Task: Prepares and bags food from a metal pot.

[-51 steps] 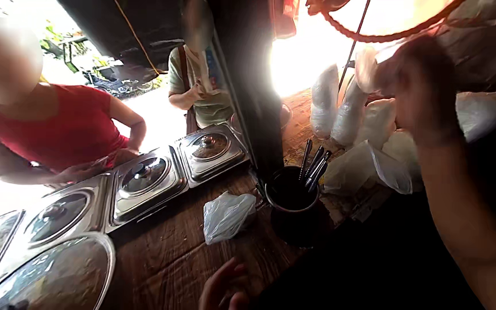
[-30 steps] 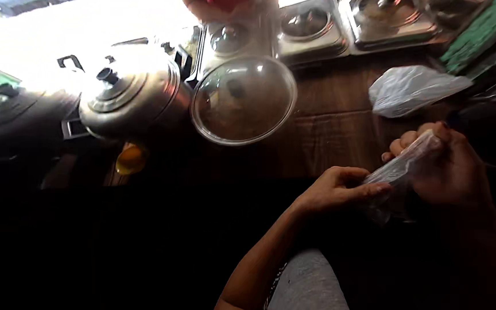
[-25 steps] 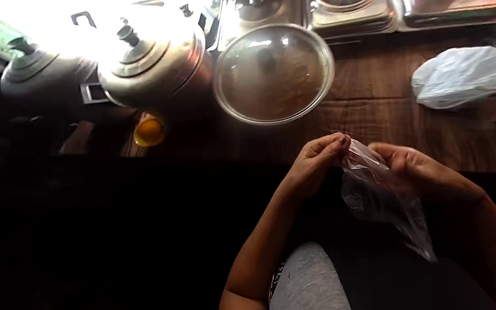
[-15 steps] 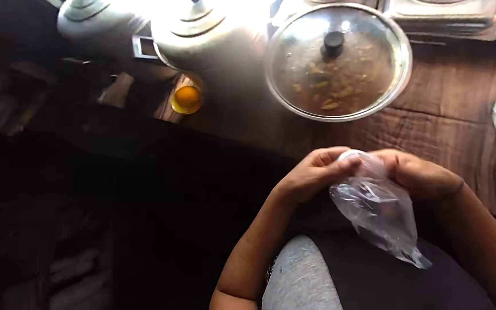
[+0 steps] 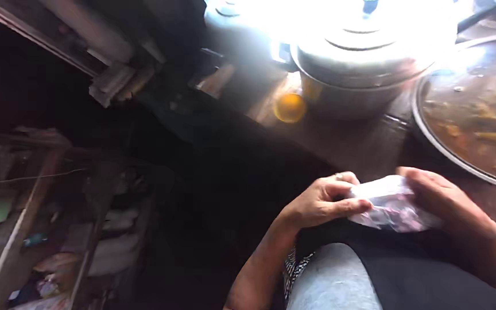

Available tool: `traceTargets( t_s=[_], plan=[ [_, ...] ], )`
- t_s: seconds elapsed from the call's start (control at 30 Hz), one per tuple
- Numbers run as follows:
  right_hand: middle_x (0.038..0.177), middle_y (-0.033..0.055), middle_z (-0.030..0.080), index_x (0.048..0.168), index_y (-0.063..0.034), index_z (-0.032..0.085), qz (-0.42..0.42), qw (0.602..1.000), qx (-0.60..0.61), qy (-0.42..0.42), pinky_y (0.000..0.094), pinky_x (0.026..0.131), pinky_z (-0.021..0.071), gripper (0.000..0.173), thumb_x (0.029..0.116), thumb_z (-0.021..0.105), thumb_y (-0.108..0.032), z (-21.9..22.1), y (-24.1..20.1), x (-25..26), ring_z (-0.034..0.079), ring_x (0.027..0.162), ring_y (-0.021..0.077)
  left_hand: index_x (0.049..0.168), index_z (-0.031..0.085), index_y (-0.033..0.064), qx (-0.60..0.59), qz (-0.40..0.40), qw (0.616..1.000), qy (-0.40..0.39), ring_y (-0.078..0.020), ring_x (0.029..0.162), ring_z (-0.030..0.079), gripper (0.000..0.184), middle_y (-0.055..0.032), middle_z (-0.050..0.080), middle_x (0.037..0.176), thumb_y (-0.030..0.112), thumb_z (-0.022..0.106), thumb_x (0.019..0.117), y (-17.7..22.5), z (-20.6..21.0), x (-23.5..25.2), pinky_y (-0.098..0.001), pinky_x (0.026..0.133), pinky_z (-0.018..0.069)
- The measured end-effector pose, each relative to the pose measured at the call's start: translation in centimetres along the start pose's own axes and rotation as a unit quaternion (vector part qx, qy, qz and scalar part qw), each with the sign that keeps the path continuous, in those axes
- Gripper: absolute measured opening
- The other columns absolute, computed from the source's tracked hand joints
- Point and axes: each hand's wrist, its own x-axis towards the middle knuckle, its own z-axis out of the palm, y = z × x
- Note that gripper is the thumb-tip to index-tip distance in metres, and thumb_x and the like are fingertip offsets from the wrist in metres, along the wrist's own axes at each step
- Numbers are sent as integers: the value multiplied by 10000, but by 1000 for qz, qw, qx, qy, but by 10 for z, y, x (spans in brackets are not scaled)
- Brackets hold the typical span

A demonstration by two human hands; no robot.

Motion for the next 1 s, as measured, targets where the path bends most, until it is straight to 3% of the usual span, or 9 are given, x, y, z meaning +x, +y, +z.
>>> traceTargets(
  t_s=[0.1, 0.17, 0.27, 0.4, 0.57, 0.67, 0.73, 0.87, 1.0],
  plan=[
    [878, -17, 684, 1149, -60, 634, 93, 989, -77, 80, 241, 711, 584, 277, 1076, 469, -271, 58, 13, 78, 662, 747, 39, 925, 681, -63, 147, 16, 980, 134, 24, 944, 598, 239, -15, 650, 972, 112, 546, 1014, 15, -60, -31, -183, 864, 514],
    [906, 71, 713, 1359, -40, 509, 168, 973, -101, 123, 278, 627, 597, 450, 1104, 425, -401, 87, 17, 135, 693, 674, 114, 965, 663, -57, 215, 38, 946, 239, 4, 873, 644, 224, -1, 671, 905, 90, 511, 1041, 20, -94, -48, -217, 833, 562],
    [834, 102, 696, 1366, -81, 519, 151, 962, -174, 147, 352, 573, 594, 515, 1082, 429, -502, 115, 36, 197, 675, 600, 185, 979, 619, 36, 217, 64, 900, 371, 38, 774, 639, 205, 111, 651, 812, 47, 431, 1060, 22, -135, -64, -189, 764, 565],
    [1059, 227, 676, 1362, -19, 568, -11, 934, -337, 116, 571, 808, 541, 340, 1082, 470, -185, 128, 51, 205, 677, 891, 343, 918, 575, 138, 111, 87, 854, 501, 35, 672, 579, 268, 124, 590, 722, 57, 359, 1056, 5, -168, -64, -159, 661, 510],
    [851, 75, 685, 1615, -94, 292, -80, 922, -366, -94, 319, 693, 545, 696, 988, 580, -181, 131, 7, 145, 619, 704, 103, 969, 671, 152, 89, 69, 941, 320, 56, 821, 653, 233, 149, 705, 870, 96, 460, 1049, 9, -175, -48, -177, 762, 555],
    [890, -17, 713, 1495, -51, 446, -57, 958, -255, -120, 162, 729, 542, 593, 956, 656, -183, 127, -4, 128, 632, 757, -47, 946, 667, 18, 112, 83, 990, -6, 32, 967, 629, 244, 26, 698, 906, 186, 526, 1051, 19, -180, -25, -302, 1091, 423],
    [841, -85, 690, 1117, -63, 629, -82, 977, -187, -63, 114, 710, 519, 200, 931, 667, -125, 120, -1, 117, 618, 757, -88, 884, 621, 29, 129, 132, 977, -106, 0, 950, 603, 285, -11, 638, 839, 242, 540, 1055, 16, -179, -7, -351, 1140, 355],
    [702, -145, 592, 917, -159, 578, -184, 935, -136, 271, 120, 572, 495, 133, 867, 658, -65, 119, 10, 96, 564, 613, -73, 1151, 684, 61, 199, 175, 963, 47, -78, 1144, 580, 405, -34, 650, 1093, 407, 708, 943, -3, -148, 7, -294, 1044, 465],
    [747, -83, 599, 1009, -83, 558, -261, 822, -281, 420, 109, 614, 496, 210, 912, 701, -202, 140, 12, 82, 565, 654, -73, 1446, 406, -66, 37, -21, 983, 180, -94, 1043, 649, 594, -140, 599, 1241, -28, 617, 892, -16, -92, 22, -268, 902, 565]
  ],
)
